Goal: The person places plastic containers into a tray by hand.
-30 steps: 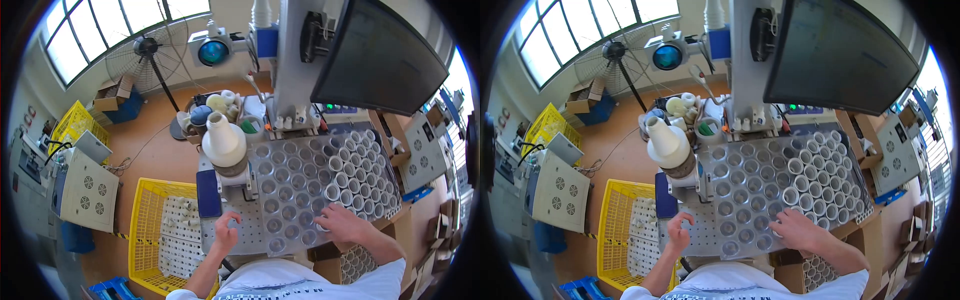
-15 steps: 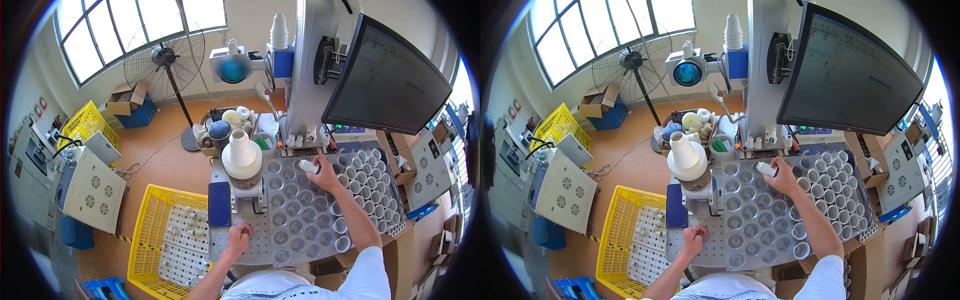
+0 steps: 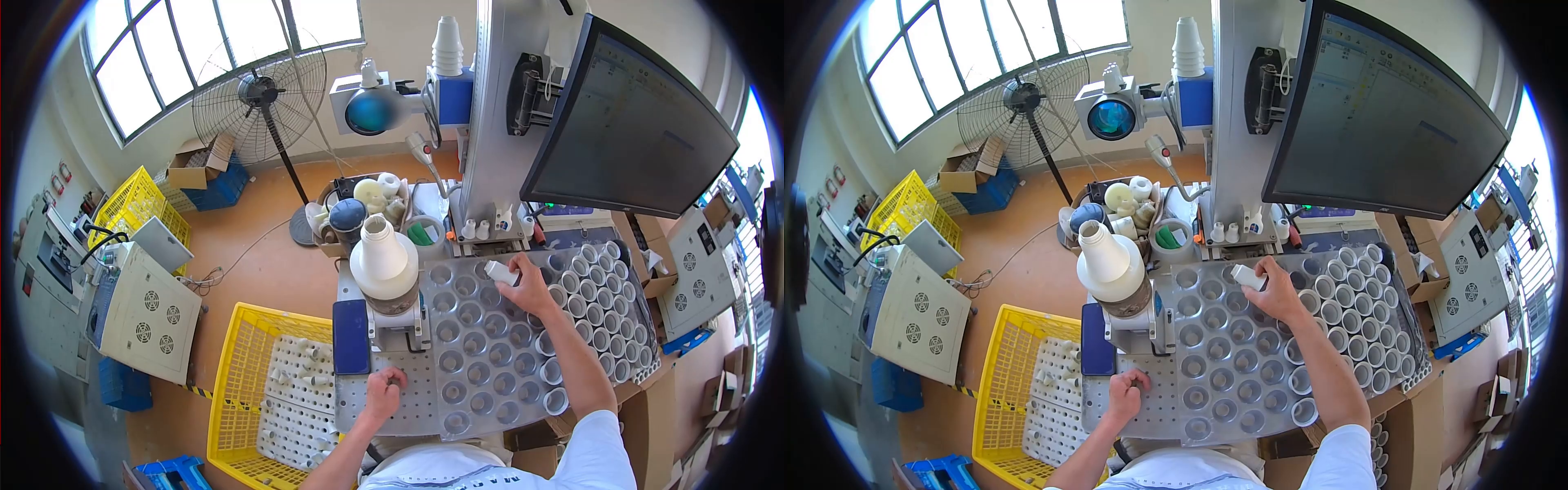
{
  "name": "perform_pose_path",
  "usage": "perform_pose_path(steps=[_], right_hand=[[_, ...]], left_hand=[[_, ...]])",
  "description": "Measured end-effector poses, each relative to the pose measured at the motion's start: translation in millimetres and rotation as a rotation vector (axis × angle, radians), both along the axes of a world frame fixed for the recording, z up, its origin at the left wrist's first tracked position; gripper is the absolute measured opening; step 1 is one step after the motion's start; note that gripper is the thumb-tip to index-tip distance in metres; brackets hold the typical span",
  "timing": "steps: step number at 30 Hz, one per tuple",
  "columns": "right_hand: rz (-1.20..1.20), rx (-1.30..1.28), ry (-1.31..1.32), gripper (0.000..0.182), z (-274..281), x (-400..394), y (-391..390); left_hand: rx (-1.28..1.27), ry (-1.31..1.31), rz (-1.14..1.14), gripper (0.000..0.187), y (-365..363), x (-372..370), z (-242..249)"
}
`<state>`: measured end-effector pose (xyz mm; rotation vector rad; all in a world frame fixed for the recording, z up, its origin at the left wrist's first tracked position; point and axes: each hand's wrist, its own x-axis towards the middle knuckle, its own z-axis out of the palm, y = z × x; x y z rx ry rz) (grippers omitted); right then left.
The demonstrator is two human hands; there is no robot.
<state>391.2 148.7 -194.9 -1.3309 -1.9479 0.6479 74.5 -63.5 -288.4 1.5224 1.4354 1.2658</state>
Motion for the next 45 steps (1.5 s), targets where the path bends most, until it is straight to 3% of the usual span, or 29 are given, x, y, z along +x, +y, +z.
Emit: perform_pose_path(steps=[22, 24, 28, 30, 32, 34, 35, 36, 39, 40, 42, 45], right_hand=[[0.006, 0.022, -0.004, 0.042, 0.2, 3.9, -1.2], [0.004, 0.029, -0.017, 0.042, -0.9, 6.8, 0.4], [-0.007, 0.02, -0.006, 0.043, -3.0, 5.4, 0.1], [-0.011, 0.008, -0.027, 0.042, -5.6, 3.4, 4.1], [-0.018, -0.001, -0.054, 0.042, 4.4, 2.7, 7.4], [0.074, -0.1, -0.137, 0.043, 30.5, -4.5, 12.4], [0.073, -0.099, -0.144, 0.043, 47.3, -13.2, 12.6], [0.077, -0.044, -0.068, 0.043, 68.1, -27.4, 10.2], [0.131, 0.033, 0.312, 0.039, 131.1, -77.0, -8.1], [0.133, 0.027, 0.306, 0.039, 145.4, -96.6, -15.9], [0.404, 0.114, 0.843, 0.038, 164.3, -135.6, -31.6], [0.448, 0.209, 0.87, 0.038, 164.0, -171.5, -50.8]], left_hand=[[-0.03, -0.018, 0.036, 0.024, 2.3, 2.3, 13.5], [0.17, -0.023, 0.089, 0.021, 5.5, -4.4, 40.4], [0.545, -0.159, 0.323, 0.023, 39.0, -21.7, 137.6], [0.748, -0.109, 0.392, 0.027, 69.0, -32.3, 189.2], [0.663, 0.092, 0.47, 0.025, 93.5, -31.0, 241.5], [0.643, 0.131, 0.35, 0.029, 130.3, -35.2, 255.2], [0.46, -0.082, 0.21, 0.032, 137.6, -26.9, 264.7], [0.271, -0.292, 0.069, 0.034, 142.4, -18.5, 271.7], [0.222, -0.297, -0.08, 0.03, 163.8, -21.2, 260.8], [0.218, -0.303, -0.075, 0.03, 151.9, -21.7, 267.7], [0.42, -0.033, 0.045, 0.028, 110.8, -28.2, 294.1], [0.456, 0.086, 0.362, 0.029, 68.6, -58.3, 283.5]])
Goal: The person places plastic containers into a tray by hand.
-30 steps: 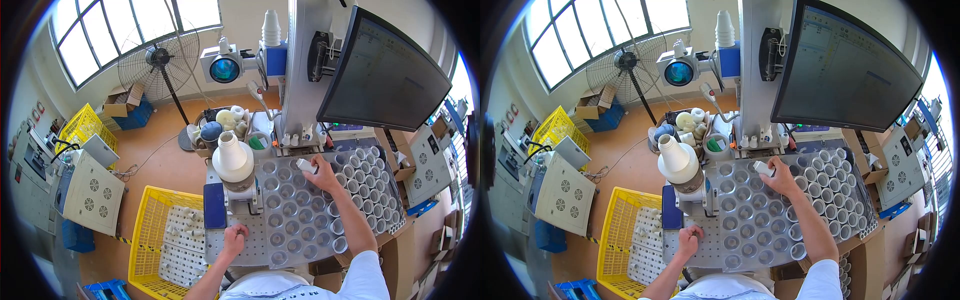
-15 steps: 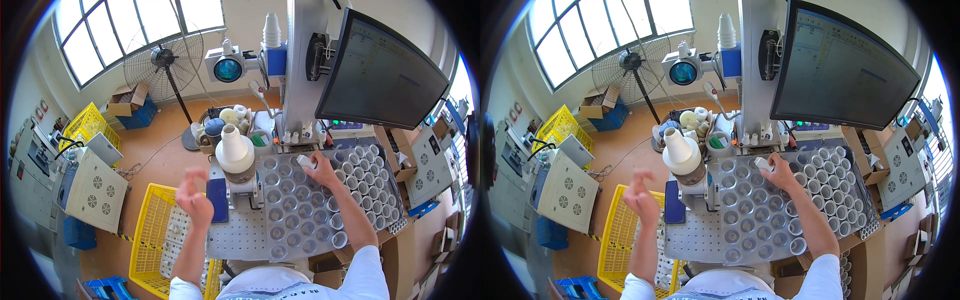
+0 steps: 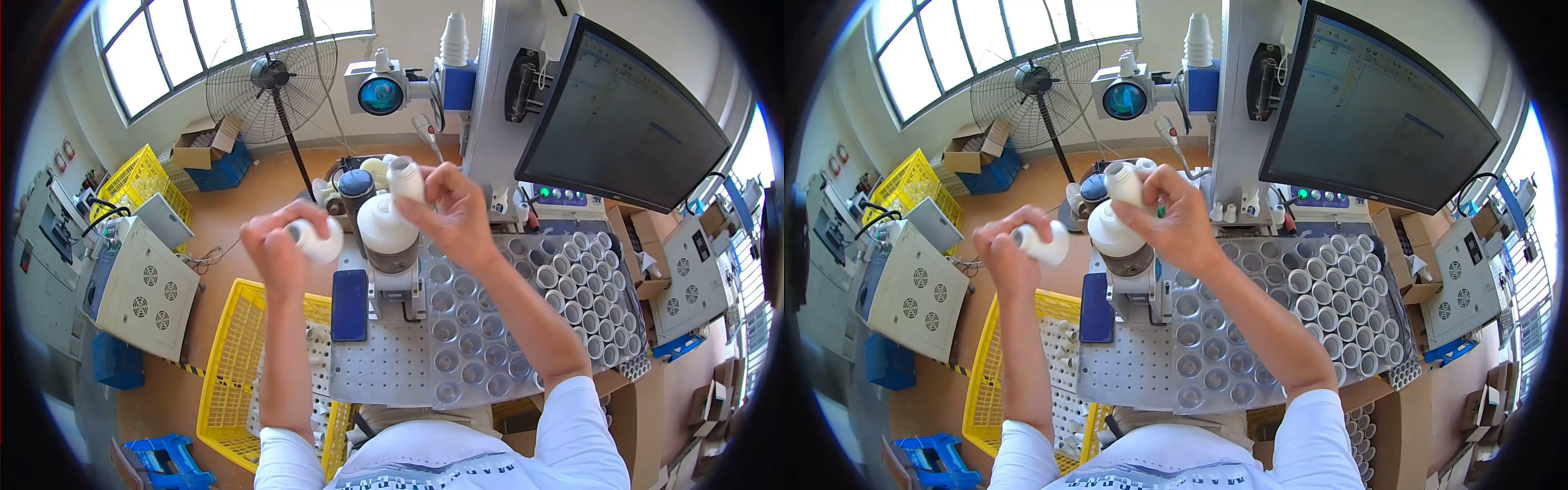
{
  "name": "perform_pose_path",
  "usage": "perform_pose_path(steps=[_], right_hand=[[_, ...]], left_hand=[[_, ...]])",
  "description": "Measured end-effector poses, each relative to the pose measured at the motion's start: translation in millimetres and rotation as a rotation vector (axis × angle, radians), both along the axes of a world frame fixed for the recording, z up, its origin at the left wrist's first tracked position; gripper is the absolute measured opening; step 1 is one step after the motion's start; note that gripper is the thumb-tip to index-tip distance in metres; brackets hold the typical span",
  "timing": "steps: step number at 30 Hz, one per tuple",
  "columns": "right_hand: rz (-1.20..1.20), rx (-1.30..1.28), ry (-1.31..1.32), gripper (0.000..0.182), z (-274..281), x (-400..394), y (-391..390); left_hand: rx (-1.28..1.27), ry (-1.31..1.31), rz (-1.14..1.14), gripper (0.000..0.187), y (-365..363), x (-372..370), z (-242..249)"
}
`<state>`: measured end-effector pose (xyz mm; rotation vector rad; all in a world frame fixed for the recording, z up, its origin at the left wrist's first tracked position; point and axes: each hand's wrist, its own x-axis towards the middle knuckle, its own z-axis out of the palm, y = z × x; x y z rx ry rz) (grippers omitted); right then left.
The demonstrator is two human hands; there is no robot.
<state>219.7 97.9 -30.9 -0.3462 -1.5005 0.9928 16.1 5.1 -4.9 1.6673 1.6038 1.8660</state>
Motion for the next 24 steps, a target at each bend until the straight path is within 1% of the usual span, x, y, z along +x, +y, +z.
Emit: perform_pose_path(steps=[1, 2, 3, 5, 6, 7, 9, 10, 11, 13, 14, 15, 16, 17, 18, 19, 20, 22, 23, 24], right_hand=[[-0.052, 0.031, -0.2, 0.038, -9.2, -4.7, -1.8], [-0.104, 0.061, -0.402, 0.038, -17.0, -9.4, -2.3], [-0.098, 0.059, -0.4, 0.038, -21.5, -13.7, -1.0], [-0.125, 0.047, -0.338, 0.038, -29.9, -16.8, 0.1], [-0.108, 0.016, -0.368, 0.033, -32.3, -14.3, 1.3], [-0.13, 0.0, -0.365, 0.033, -32.3, -10.9, 1.3], [-0.157, 0.152, -0.33, 0.026, -37.1, 9.6, -6.6], [-0.163, 0.223, -0.373, 0.025, -40.7, 29.6, -6.0], [-0.209, 0.223, -0.519, 0.025, -38.9, 53.4, -11.8], [-0.168, 0.086, -0.869, 0.029, -35.3, 108.1, -18.4], [-0.192, 0.061, -0.887, 0.029, -38.1, 134.2, -23.8], [-0.207, -0.035, -1.103, 0.032, -40.6, 160.7, -28.2], [-0.216, -0.132, -1.312, 0.036, -43.5, 183.2, -31.8], [-0.229, -0.144, -1.313, 0.036, -48.1, 200.7, -37.5], [-0.26, -0.121, -1.42, 0.042, -54.9, 215.3, -46.8], [-0.287, -0.093, -1.527, 0.047, -62.6, 226.9, -55.7], [-0.288, -0.095, -1.527, 0.047, -72.5, 235.4, -62.6], [-0.229, 0.0, -1.638, 0.054, -92.0, 241.5, -75.1], [-0.224, 0.014, -1.629, 0.054, -96.0, 240.1, -80.5], [-0.276, 0.017, -1.671, 0.055, -98.7, 236.5, -83.1]], left_hand=[[-0.005, 0.013, 0.137, 0.028, -12.0, -12.9, -12.0], [0.009, -0.055, 0.164, 0.028, -22.0, -28.3, -28.9], [0.023, -0.123, 0.19, 0.027, -30.6, -44.8, -49.8], [-0.079, -0.221, 0.273, 0.026, -48.5, -77.9, -95.5], [-0.156, -0.197, 0.331, 0.026, -59.1, -95.0, -120.8], [-0.233, -0.169, 0.375, 0.026, -68.0, -113.1, -145.5], [-0.245, -0.096, 0.424, 0.027, -88.2, -146.8, -200.1], [-0.21, -0.104, 0.398, 0.028, -100.0, -170.4, -232.6], [-0.175, -0.12, 0.373, 0.029, -111.9, -192.3, -263.4], [-0.37, 0.015, 0.532, 0.029, -145.4, -221.4, -300.1], [-0.439, -0.053, 0.64, 0.029, -156.4, -224.5, -307.0], [-0.501, -0.116, 0.758, 0.029, -164.3, -229.1, -312.6], [-0.505, -0.114, 0.738, 0.029, -172.9, -237.5, -323.9], [-0.44, -0.099, 0.718, 0.028, -181.6, -246.7, -335.5], [-0.377, -0.085, 0.7, 0.028, -182.4, -250.5, -341.9], [-0.381, -0.083, 0.693, 0.028, -175.6, -244.9, -340.8], [-0.343, -0.089, 0.641, 0.028, -169.0, -237.8, -341.1], [-0.291, -0.069, 0.55, 0.028, -150.0, -205.1, -319.7], [-0.277, -0.045, 0.509, 0.027, -135.1, -174.9, -299.2], [-0.271, -0.077, 0.471, 0.027, -120.7, -142.7, -281.4]])
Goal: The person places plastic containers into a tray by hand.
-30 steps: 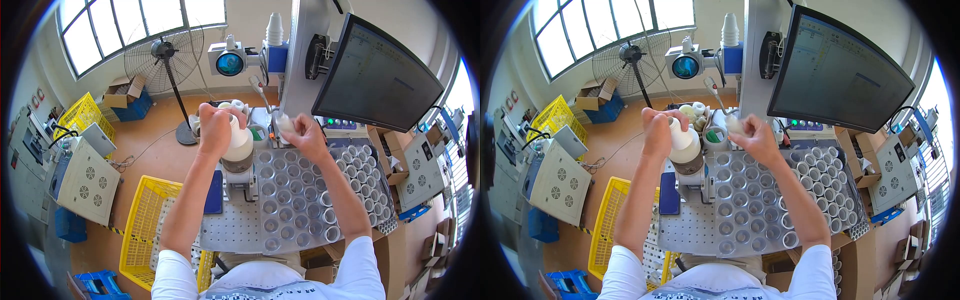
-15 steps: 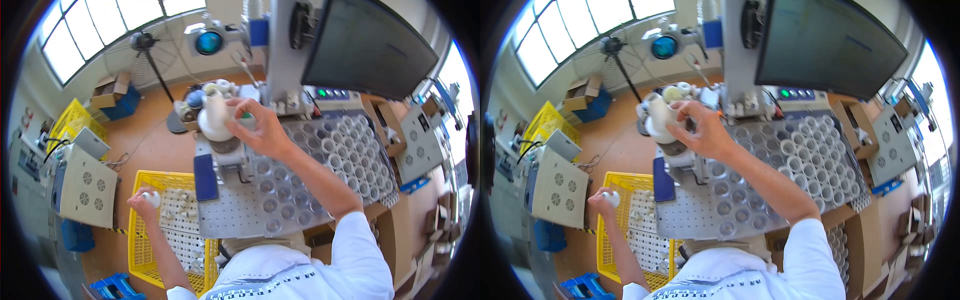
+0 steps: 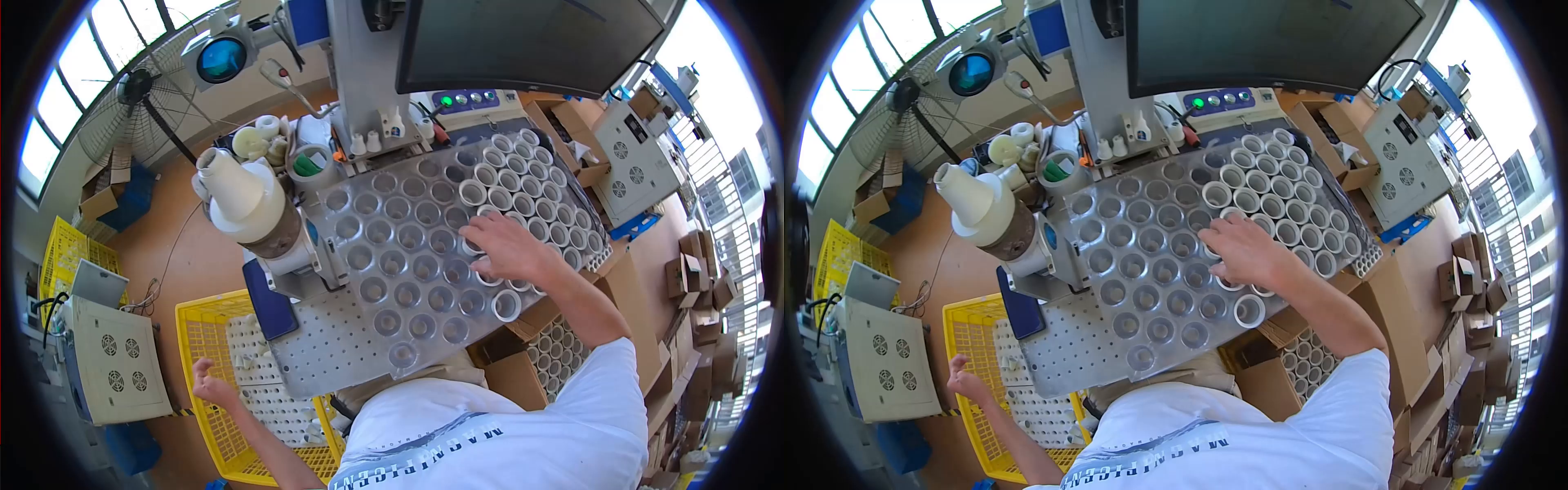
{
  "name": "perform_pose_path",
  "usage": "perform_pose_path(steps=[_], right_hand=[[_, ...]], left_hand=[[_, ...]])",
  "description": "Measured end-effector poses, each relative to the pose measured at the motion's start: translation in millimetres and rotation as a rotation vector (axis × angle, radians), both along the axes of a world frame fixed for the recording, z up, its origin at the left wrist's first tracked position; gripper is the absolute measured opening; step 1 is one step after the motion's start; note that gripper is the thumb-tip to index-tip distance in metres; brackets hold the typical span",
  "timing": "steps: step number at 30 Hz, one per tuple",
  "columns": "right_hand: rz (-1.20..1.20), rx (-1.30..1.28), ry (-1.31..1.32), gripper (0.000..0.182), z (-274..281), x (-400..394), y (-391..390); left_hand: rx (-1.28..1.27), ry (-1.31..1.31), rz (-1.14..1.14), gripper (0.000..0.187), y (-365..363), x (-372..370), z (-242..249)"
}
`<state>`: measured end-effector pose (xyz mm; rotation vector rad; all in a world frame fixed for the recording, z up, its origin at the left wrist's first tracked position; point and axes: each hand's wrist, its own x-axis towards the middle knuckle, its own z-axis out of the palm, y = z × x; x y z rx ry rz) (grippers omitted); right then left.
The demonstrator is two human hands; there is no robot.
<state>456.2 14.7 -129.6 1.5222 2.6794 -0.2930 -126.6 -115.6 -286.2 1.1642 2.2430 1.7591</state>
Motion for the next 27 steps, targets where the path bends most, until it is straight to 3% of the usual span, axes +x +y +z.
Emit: perform_pose_path(steps=[2, 4, 6, 9, 11, 13, 20, 23, 27], right_hand=[[-0.037, 0.056, -0.027, 0.056, -3.9, -5.1, 1.9], [-0.043, 0.067, -0.03, 0.054, -7.6, -4.2, 7.6], [-0.03, 0.032, -0.1, 0.049, -6.3, -6.5, 13.4], [-0.067, -0.049, -0.147, 0.05, 24.9, -20.7, 24.1], [-0.135, -0.117, -0.144, 0.053, 40.2, -25.8, 32.0], [-0.137, -0.078, 0.128, 0.052, 50.8, -34.2, 44.6], [-0.069, -0.1, 0.715, 0.048, -28.4, -91.8, 95.0], [-0.086, -0.135, 0.771, 0.05, -62.7, -104.8, 102.0], [-0.097, -0.083, 0.732, 0.048, -59.6, -106.2, 97.6]], left_hand=[[-0.028, -0.067, -0.038, 0.027, 25.7, 72.3, 46.8], [0.065, -0.044, -0.283, 0.022, 37.5, 109.1, 45.9], [0.157, -0.117, -0.517, 0.031, 44.6, 144.6, 39.9], [0.117, -0.114, -0.758, 0.022, 44.2, 186.5, 36.3], [0.008, -0.147, -0.787, 0.022, 40.4, 201.6, 8.7], [-0.116, -0.18, -0.828, 0.024, 42.6, 206.5, 3.5], [-0.183, -0.159, -0.798, 0.03, 42.9, 206.5, 1.8], [-0.177, -0.164, -0.797, 0.026, 42.2, 204.0, -2.5], [-0.195, -0.211, -0.785, 0.023, 41.6, 205.6, 2.0]])
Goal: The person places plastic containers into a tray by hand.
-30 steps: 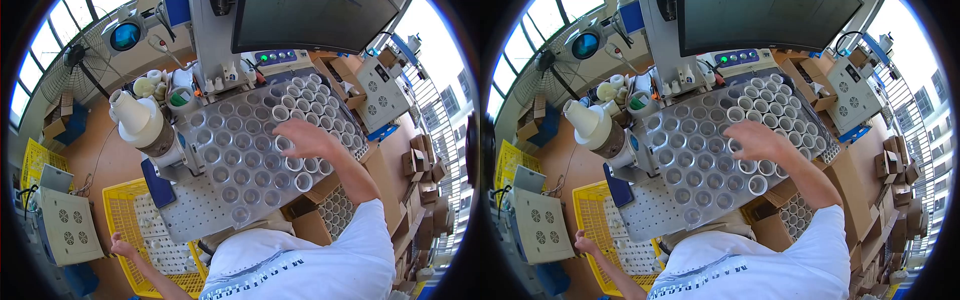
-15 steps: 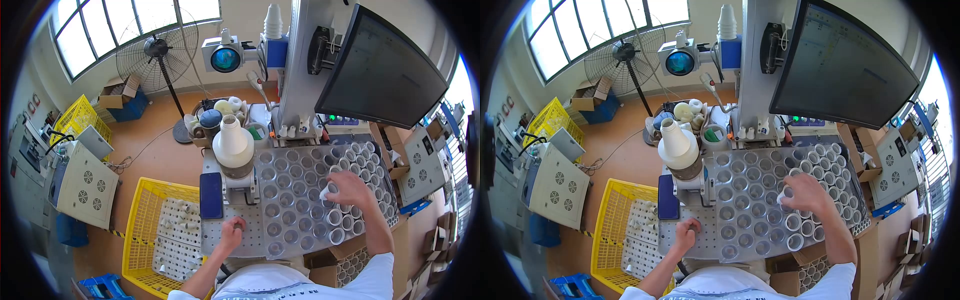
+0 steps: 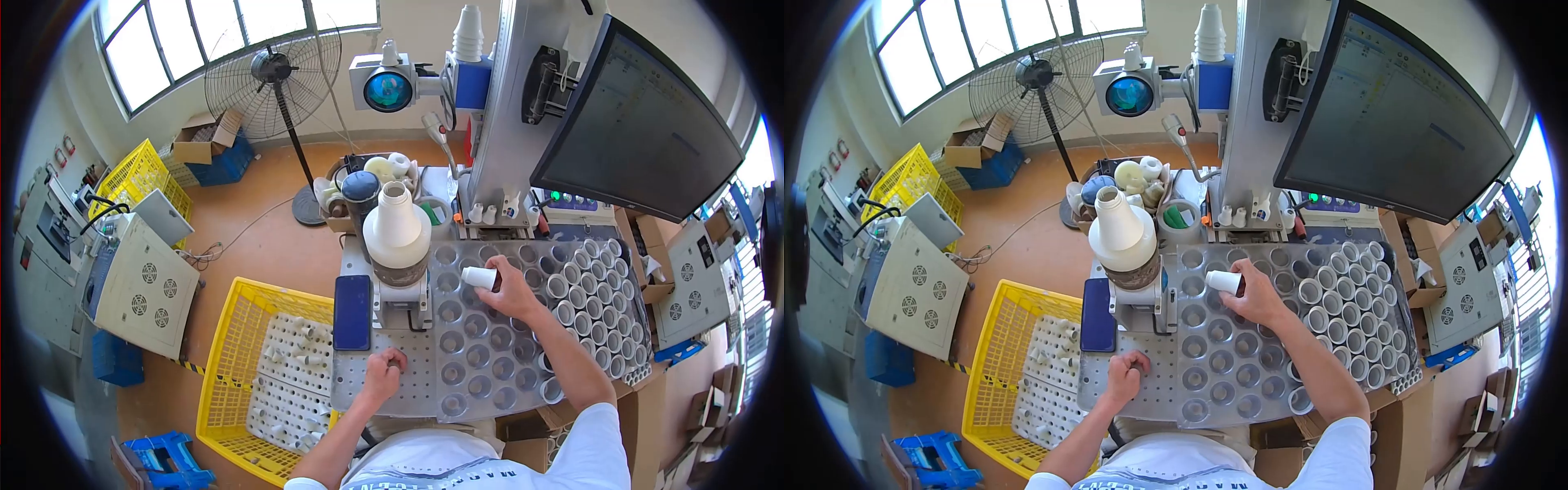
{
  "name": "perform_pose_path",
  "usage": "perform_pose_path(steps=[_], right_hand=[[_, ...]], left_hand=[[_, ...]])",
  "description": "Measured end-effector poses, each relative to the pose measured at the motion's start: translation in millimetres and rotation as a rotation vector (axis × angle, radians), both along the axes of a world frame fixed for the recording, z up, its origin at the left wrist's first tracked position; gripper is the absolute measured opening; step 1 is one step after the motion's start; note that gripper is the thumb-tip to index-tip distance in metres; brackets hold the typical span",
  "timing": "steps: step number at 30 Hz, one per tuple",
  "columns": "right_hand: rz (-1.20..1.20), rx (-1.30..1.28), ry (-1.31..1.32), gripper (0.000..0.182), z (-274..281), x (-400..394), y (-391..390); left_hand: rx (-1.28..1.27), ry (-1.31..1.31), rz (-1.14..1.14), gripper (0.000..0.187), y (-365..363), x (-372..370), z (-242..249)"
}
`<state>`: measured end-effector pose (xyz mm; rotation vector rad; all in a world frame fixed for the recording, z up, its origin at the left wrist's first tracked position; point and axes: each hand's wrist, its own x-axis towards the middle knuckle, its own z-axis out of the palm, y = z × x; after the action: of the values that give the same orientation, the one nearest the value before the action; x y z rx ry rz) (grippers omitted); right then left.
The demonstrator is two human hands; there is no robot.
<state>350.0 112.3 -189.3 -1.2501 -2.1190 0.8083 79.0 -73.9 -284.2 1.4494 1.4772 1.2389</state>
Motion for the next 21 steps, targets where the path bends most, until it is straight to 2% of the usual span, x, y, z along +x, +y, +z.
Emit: perform_pose_path(steps=[4, 13, 16, 18, 20, 21], right_hand=[[0.027, 0.049, 0.01, 0.048, -6.6, -0.2, 0.0], [-0.032, 0.067, -0.067, 0.048, -4.3, -6.1, -2.3], [-0.043, -0.014, -0.041, 0.048, 0.1, -7.5, -4.7], [-0.045, 0.16, -0.067, 0.047, -10.9, -5.6, -2.5], [-0.023, 0.193, -0.116, 0.047, -13.8, -9.7, -1.8], [-0.01, 0.156, -0.107, 0.045, -17.3, -8.4, -1.4]], left_hand=[[-0.028, 0.021, 0.009, 0.027, 2.1, -0.2, 3.1], [0.001, -0.003, 0.007, 0.022, -0.2, -2.5, 2.1], [0.044, -0.007, 0.018, 0.02, 3.1, -0.8, 1.8], [0.013, -0.01, 0.024, 0.019, 2.7, 0.0, -7.6], [0.082, 0.056, 0.047, 0.018, 3.0, -1.2, -21.9], [0.069, 0.007, 0.058, 0.013, 1.4, 0.5, -23.3]])
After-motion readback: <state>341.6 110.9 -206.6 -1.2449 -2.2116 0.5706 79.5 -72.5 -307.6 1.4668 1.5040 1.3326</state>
